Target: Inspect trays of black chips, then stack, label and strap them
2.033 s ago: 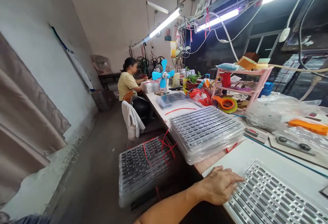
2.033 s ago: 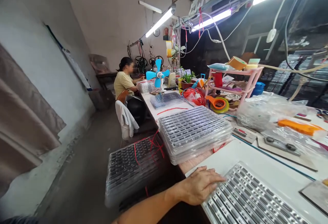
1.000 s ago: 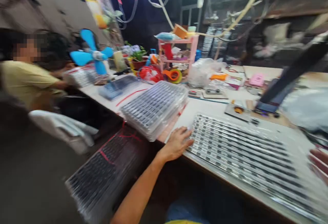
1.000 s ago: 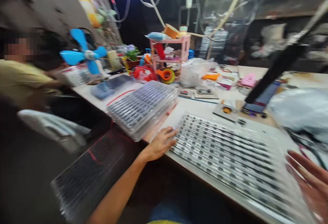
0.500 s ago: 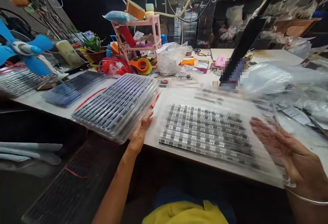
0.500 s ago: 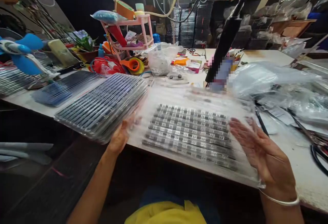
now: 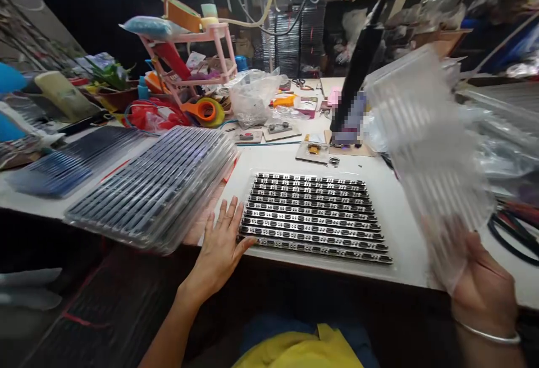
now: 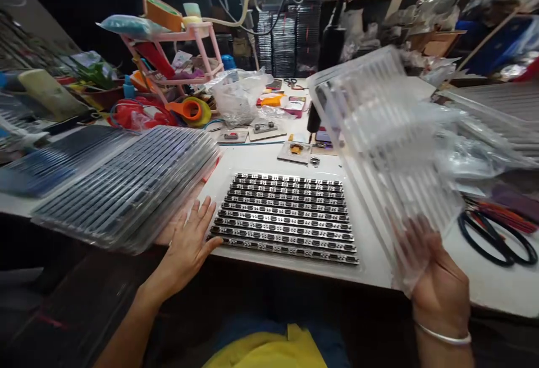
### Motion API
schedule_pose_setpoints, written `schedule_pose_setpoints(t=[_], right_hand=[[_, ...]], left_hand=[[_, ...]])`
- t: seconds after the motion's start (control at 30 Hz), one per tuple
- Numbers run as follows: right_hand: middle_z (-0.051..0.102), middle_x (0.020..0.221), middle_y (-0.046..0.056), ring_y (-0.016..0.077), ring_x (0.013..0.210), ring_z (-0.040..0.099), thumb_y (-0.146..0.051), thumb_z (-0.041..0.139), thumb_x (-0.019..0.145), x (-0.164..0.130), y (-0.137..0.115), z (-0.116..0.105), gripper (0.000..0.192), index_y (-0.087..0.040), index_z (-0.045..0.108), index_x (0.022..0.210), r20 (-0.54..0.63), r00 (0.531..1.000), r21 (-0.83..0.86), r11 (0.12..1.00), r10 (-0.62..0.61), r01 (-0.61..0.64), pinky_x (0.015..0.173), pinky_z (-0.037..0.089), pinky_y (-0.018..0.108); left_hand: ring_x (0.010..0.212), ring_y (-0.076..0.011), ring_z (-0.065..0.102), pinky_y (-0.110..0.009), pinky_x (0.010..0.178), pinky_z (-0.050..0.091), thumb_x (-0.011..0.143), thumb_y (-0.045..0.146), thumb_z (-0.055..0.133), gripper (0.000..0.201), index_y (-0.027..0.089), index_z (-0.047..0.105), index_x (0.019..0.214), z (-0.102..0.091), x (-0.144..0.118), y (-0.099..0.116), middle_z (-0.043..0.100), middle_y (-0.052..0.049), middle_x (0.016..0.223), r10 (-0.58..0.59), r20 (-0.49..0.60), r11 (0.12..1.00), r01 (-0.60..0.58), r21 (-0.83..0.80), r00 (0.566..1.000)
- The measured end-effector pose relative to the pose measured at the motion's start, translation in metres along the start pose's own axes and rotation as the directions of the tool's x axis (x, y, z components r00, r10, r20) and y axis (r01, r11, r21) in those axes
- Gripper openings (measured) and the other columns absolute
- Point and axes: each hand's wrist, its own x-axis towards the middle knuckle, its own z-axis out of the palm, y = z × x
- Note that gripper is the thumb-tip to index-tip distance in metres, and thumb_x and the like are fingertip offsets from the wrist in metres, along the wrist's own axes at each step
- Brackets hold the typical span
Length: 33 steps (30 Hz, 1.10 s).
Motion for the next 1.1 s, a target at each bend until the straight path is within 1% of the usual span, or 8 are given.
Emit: schedule_pose_setpoints(t=[0.07, 0.13, 0.23, 0.43, 0.57, 0.73, 0.93, 1.1], right_hand=[[0.062, 0.124, 0.003, 0.0128, 0.113, 0.058, -0.023, 0.042, 0.091, 0.003, 0.001, 0.000, 0.031, -0.027, 0.072, 0.098, -0.030, 0.997, 0.135, 0.989, 0.068, -0.063, 0.076, 0.056, 0.018], [0.067, 0.116, 0.004, 0.0117, 0.100, 0.065, -0.022, 0.039, 0.093, 0.004, 0.003, 0.000, 0.033, -0.024, 0.072, 0.097, 0.006, 0.996, 0.231, 0.969, 0.091, -0.090, 0.075, 0.057, 0.018], [0.070, 0.109, 0.003, 0.0099, 0.087, 0.069, -0.020, 0.035, 0.095, 0.008, 0.005, -0.004, 0.036, -0.023, 0.071, 0.098, 0.078, 0.994, 0.297, 0.949, 0.083, -0.102, 0.074, 0.056, 0.018], [0.070, 0.110, -0.003, 0.0085, 0.105, 0.062, -0.026, 0.034, 0.096, 0.014, 0.012, -0.018, 0.035, -0.028, 0.069, 0.101, 0.222, 0.973, 0.280, 0.952, 0.059, -0.122, 0.078, 0.056, 0.020], [0.067, 0.115, -0.004, 0.0078, 0.107, 0.061, -0.028, 0.033, 0.097, 0.013, 0.012, -0.019, 0.035, -0.031, 0.067, 0.106, 0.247, 0.968, 0.263, 0.958, 0.047, -0.114, 0.075, 0.056, 0.019], [0.068, 0.113, -0.002, 0.0080, 0.102, 0.064, -0.026, 0.031, 0.098, 0.008, 0.007, -0.013, 0.038, -0.028, 0.068, 0.103, 0.189, 0.979, 0.275, 0.952, 0.082, -0.133, 0.074, 0.056, 0.020], [0.068, 0.114, 0.000, 0.0101, 0.100, 0.065, -0.025, 0.035, 0.097, 0.007, 0.006, -0.011, 0.034, -0.026, 0.068, 0.102, 0.196, 0.979, 0.275, 0.955, 0.062, -0.115, 0.076, 0.056, 0.023], [0.070, 0.109, -0.001, 0.0071, 0.098, 0.065, -0.025, 0.033, 0.098, 0.004, 0.004, -0.009, 0.036, -0.024, 0.068, 0.101, 0.206, 0.975, 0.340, 0.929, 0.080, -0.148, 0.076, 0.055, 0.018]], left_hand=[[0.144, -0.0279, 0.006, -0.054, 0.113, 0.015, 0.092, 0.059, 0.028, 0.074, 0.016, 0.012, 0.150, 0.007, 0.000, 0.005, 0.015, -0.011, 0.156, 0.053, -0.002, 0.988, -0.052, 0.143, 0.999], [0.144, -0.0286, 0.007, -0.054, 0.112, 0.017, 0.093, 0.059, 0.026, 0.074, 0.016, 0.008, 0.150, 0.013, -0.001, 0.007, 0.015, -0.011, 0.156, 0.087, -0.004, 0.971, -0.084, 0.222, 0.996], [0.144, -0.0298, 0.008, -0.055, 0.111, 0.018, 0.093, 0.058, 0.022, 0.072, 0.016, 0.008, 0.150, 0.020, -0.001, 0.006, 0.018, -0.012, 0.155, 0.121, -0.012, 0.956, -0.113, 0.272, 0.993], [0.142, -0.0340, 0.014, -0.060, 0.107, 0.018, 0.094, 0.056, 0.015, 0.071, 0.011, 0.021, 0.148, 0.023, 0.002, 0.008, 0.028, -0.015, 0.151, 0.157, -0.046, 0.946, -0.137, 0.296, 0.987], [0.141, -0.0350, 0.018, -0.061, 0.108, 0.016, 0.092, 0.062, 0.009, 0.079, 0.007, 0.027, 0.145, 0.021, 0.003, 0.015, 0.030, -0.018, 0.150, 0.149, -0.030, 0.938, -0.131, 0.322, 0.988], [0.141, -0.0357, 0.019, -0.060, 0.108, 0.017, 0.091, 0.063, 0.012, 0.080, 0.008, 0.021, 0.148, 0.023, 0.005, 0.021, 0.030, -0.020, 0.150, 0.155, -0.032, 0.938, -0.137, 0.317, 0.987], [0.140, -0.0350, 0.021, -0.059, 0.109, 0.016, 0.092, 0.061, 0.015, 0.076, 0.013, 0.008, 0.150, 0.024, 0.007, 0.027, 0.030, -0.019, 0.150, 0.220, -0.048, 0.935, -0.197, 0.294, 0.974], [0.139, -0.0348, 0.025, -0.057, 0.109, 0.022, 0.092, 0.060, 0.018, 0.075, 0.012, 0.012, 0.150, 0.026, 0.011, 0.025, 0.027, -0.020, 0.151, 0.238, -0.023, 0.943, -0.226, 0.243, 0.971]])
